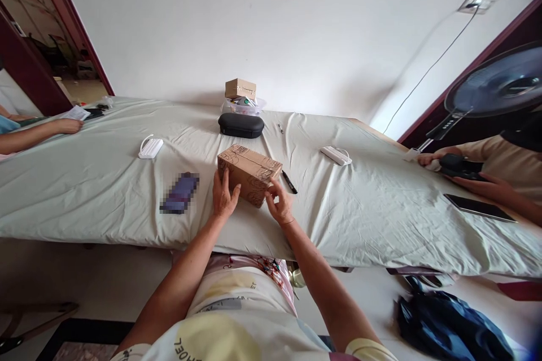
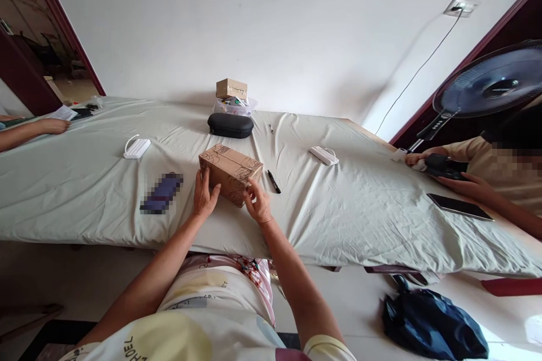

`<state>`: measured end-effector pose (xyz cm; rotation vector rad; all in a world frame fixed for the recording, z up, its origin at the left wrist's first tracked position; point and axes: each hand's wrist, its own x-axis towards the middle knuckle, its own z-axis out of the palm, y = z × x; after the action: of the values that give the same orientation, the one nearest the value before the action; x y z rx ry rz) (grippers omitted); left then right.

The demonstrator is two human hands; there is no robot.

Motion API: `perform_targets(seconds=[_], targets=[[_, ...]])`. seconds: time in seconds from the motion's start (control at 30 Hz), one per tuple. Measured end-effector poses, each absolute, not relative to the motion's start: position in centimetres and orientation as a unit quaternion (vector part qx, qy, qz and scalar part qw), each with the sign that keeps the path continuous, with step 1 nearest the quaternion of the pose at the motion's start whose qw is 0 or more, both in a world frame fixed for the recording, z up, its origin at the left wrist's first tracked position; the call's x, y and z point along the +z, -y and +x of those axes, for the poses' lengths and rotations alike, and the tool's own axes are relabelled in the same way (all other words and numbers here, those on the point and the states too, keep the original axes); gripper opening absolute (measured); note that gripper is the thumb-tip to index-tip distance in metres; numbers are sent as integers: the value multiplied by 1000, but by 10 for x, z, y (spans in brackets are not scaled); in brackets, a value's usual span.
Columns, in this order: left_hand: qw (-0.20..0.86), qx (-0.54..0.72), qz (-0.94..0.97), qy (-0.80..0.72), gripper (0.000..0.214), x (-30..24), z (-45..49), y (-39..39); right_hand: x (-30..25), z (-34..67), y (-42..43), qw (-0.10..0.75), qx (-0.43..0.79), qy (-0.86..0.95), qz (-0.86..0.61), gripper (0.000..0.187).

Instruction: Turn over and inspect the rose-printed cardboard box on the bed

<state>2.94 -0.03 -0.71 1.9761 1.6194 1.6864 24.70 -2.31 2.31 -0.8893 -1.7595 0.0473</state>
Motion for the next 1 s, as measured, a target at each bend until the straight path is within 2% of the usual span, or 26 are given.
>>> perform_targets(seconds=[0.17,0.33,0.47,0.57,0.67,0.8,1.0], targets=[[-30,555,710,-432,71,-2,36,10,21,231,26,480,-14,826,-294,43],[-56,556,726,-401,62,-1,41,10,21,242,17,552,-49,719,-419,38],[-62,563,719,-403,62,-1,40,8,12,254,2,586,-4,638,-500,55],[-56,561,721,-404,65,-1,38,8,5,251,-4,566,86,649,-501,74],[-42,558,725,-402,73,-2,35,9,5,242,-1,539,155,678,-476,80],[-55,567,709,-415,70,0,30,12,14,234,9,516,208,697,-453,75],[-47,563,709,-422,55,27,24,11,27,229,19,516,304,647,-473,44]])
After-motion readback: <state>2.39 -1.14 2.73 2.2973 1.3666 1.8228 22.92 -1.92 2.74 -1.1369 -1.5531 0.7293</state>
